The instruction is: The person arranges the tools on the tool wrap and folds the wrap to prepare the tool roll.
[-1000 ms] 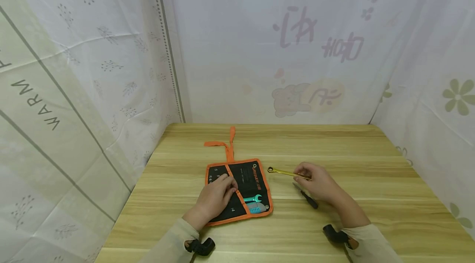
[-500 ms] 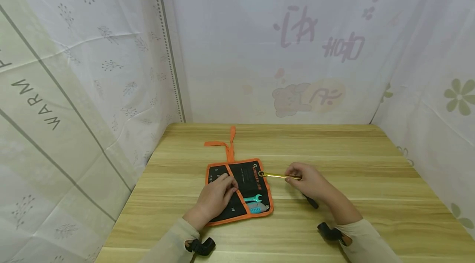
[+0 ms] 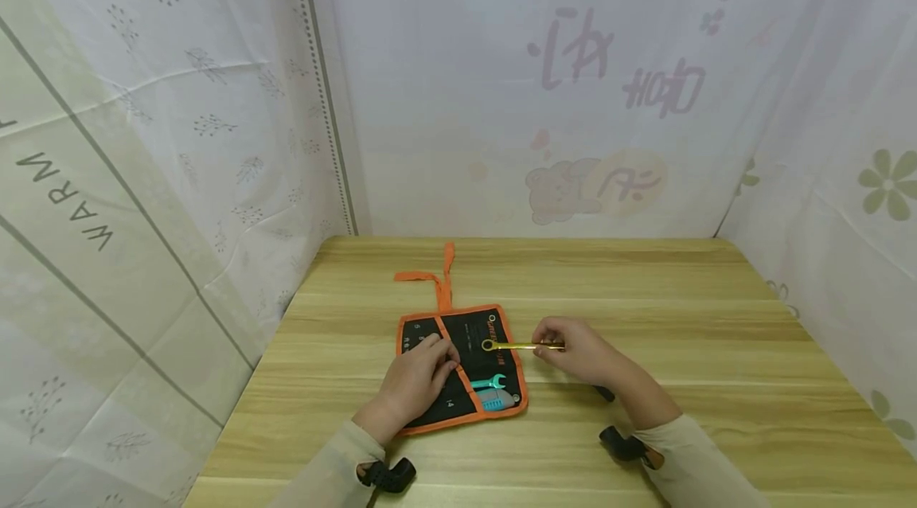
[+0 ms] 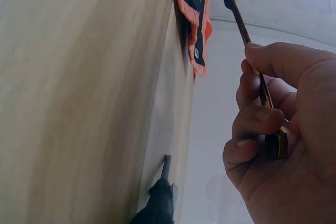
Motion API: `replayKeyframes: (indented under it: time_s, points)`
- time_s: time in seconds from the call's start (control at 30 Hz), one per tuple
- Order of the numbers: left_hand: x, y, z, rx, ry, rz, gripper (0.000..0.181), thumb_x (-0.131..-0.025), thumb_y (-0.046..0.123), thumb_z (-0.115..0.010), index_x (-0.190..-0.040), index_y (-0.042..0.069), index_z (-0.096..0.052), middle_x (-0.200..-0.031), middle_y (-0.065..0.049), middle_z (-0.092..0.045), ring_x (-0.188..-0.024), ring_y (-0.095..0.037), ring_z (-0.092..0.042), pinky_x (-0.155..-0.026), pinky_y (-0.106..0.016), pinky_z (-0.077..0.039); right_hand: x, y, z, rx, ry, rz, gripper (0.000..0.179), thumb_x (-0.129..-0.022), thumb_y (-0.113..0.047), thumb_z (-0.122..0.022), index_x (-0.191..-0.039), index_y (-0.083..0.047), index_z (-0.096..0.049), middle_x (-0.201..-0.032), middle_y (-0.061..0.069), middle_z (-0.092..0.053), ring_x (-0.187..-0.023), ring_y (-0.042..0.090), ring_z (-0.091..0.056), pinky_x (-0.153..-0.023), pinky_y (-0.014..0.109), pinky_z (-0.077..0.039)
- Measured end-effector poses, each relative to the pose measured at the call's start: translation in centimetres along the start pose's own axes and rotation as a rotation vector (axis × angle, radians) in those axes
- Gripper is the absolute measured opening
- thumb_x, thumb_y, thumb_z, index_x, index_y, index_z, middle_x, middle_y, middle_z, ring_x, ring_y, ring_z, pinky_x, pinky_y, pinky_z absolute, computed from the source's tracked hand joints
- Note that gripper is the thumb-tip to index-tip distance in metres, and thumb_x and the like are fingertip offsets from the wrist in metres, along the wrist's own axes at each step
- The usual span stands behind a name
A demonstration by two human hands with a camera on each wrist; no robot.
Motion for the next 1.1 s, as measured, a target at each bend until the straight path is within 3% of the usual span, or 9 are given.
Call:
replayKeyframes:
  time_s: [0.3,0.8,1.1]
  points:
    - [-0.1,-0.1,0.0,0.011,0.015,-0.019,0.005,-0.102,0.024,-0.072,-0.102,0.024,-0.067,-0.092,0.013,-0.054,-0.068,0.001,-0.047,-0.057,-0.021,-0.043,-0.5,-1.0,-0.7,0.058,-0.041,0.007,0.012,-0.099,-0.02,-0.076,-0.101,-0.029,-0.068,-0.09,-0.012,-0.064,-0.08,0.011,-0.059,-0.071,0.032,-0.051]
    - [0.0,-0.1,0.0,0.002,-0.007,0.01,0.006,-0.103,0.026,-0.071,-0.103,0.028,-0.066,-0.093,0.015,-0.053,-0.067,0.002,-0.046,-0.058,-0.021,-0.043,-1.6,-1.5,-2.3,0.026,-0.134,0.035,0.009,-0.101,-0.024,-0.074,-0.104,-0.016,-0.071,-0.095,-0.011,-0.067,-0.086,0.01,-0.062,-0.075,0.032,-0.054]
    - [0.0,0.1,0.1,0.003,-0.004,0.002,0.008,-0.103,0.023,-0.071,-0.104,0.028,-0.065,-0.097,0.014,-0.056,-0.068,0.001,-0.047,-0.058,-0.022,-0.044,-2.1,-1.9,-2.7,0.042,-0.167,0.039,0.007,-0.104,-0.027,-0.07,-0.104,-0.02,-0.072,-0.091,-0.013,-0.065,-0.082,0.013,-0.061,-0.069,0.032,-0.053]
Point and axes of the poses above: each hand's wrist, its own x-axis away from the middle knuckle, its own z-axis out of the back of the hand, y = z × x, the point moved 4 cm from there along -x, towards the middle knuckle
